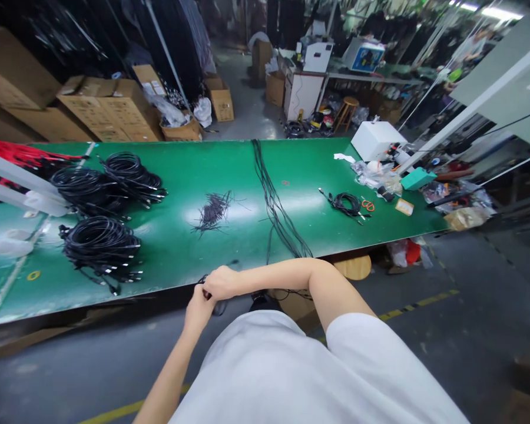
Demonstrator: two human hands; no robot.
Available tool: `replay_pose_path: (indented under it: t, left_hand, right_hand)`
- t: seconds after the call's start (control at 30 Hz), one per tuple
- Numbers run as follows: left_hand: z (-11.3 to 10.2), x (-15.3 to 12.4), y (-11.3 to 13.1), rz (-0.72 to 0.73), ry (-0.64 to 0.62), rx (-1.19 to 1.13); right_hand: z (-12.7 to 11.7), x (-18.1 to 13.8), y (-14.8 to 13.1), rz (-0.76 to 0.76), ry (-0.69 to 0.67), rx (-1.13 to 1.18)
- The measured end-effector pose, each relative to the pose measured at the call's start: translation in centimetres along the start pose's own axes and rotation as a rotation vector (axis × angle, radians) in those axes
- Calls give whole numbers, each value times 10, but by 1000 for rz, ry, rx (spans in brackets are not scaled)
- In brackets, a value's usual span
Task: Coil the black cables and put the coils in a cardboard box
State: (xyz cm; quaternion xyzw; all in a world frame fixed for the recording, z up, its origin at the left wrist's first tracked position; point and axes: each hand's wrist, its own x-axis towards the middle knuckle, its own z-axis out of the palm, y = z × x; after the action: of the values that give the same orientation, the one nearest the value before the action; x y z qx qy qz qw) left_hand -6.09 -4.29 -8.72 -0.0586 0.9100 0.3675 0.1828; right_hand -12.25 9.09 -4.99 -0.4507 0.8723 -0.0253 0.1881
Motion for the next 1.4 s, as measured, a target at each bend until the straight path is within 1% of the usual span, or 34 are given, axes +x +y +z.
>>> replay_pose_path:
  t: [0.03,0.07,0.1,0.13,0.2,0.23,0.27,0.3,0.33,0.37,0.4,0.43,0.47,0.5,0.57,0.63,0.67,0.73,0.8,0.83,0.9,0.93,1.0,1.1,1.13,1.2,1.27,1.3,1.33,1.37,1.4]
  left_hand:
    - [3,-4,-4,-24,-65,-159]
    - [4,-8,-9,-10,-97,-261]
    - [2,-12,-14,37,-68,-290]
    - [-3,-14,-19,103,17,-250]
    - [-16,-13,-25,266,208,-52]
    - [-22,-10,-25,340,245,49]
    - [-27,-7,-23,385,210,132]
    - [-30,-4,-18,385,116,194]
    - [-31,-1,-13,326,11,230]
    - [-29,1,-6,210,-67,247]
    - [-25,3,1,68,-68,233]
    - [-19,5,7,-17,-22,163]
    - [-12,7,11,-53,15,27]
    - [-5,8,14,-80,47,-166]
    - [8,8,15,-101,69,-625]
    - [16,4,13,-122,32,-980]
    - [19,0,12,-130,19,-1102]
    - [22,-8,12,-137,13,-1244]
    - [25,-15,13,-134,42,-1312]
    - [26,-17,14,-131,55,-1329]
    - [30,-19,16,-130,79,-1334]
    - [31,-20,18,-131,90,-1322]
    - [30,-22,22,-133,86,-1269]
    - [19,-28,30,-143,-1,-1143]
    - [14,-30,33,-144,-38,-1112]
    - [5,-32,39,-142,-95,-1086]
    - [-4,-32,43,-134,-82,-1104]
    - [-8,-31,45,-134,-46,-1133]
    - [-13,-30,46,-144,-1,-1173]
    - [-18,-28,48,-163,40,-1217]
    - [-23,-25,49,-188,66,-1261]
  right_hand:
    - [0,0,2,14,2,5]
    - [0,-1,3,23,8,7]
    - [0,-2,3,24,16,6]
    - [-1,-3,2,17,24,4]
    - [-3,-5,-3,-27,30,4]
    - [-5,-6,-6,-56,26,6]
    - [-8,-7,-9,-82,16,11]
    - [-10,-8,-10,-98,6,18]
    - [-13,-8,-11,-100,-3,27]
    - [-16,-9,-11,-89,-11,38]
    - [-18,-9,-10,-67,-14,49]
    - [-19,-8,-9,-38,-13,63]
    - [-19,-8,-8,-4,-7,78]
    - [-18,-7,-7,32,3,94]
    - [-13,-9,-10,109,31,130]
    - [-5,-15,-15,193,62,161]
    - [-1,-20,-18,247,88,196]
    - [8,-29,-21,352,166,341]
    - [18,-35,-21,413,256,614]
    - [23,-37,-19,429,284,805]
    - [31,-39,-15,454,273,1197]
    - [34,-40,-12,470,241,1357]
    - [35,-43,-8,478,130,1599]
    - [26,-52,-4,430,-30,1832]
    - [22,-55,-3,418,-70,1885]
    - [15,-58,2,391,-133,1901]
    - [11,-57,12,339,-197,1870]
    - [12,-55,19,332,-182,1852]
    - [14,-51,26,351,-114,1827]
    - [17,-47,35,395,7,1785]
    - [22,-43,44,455,156,1724]
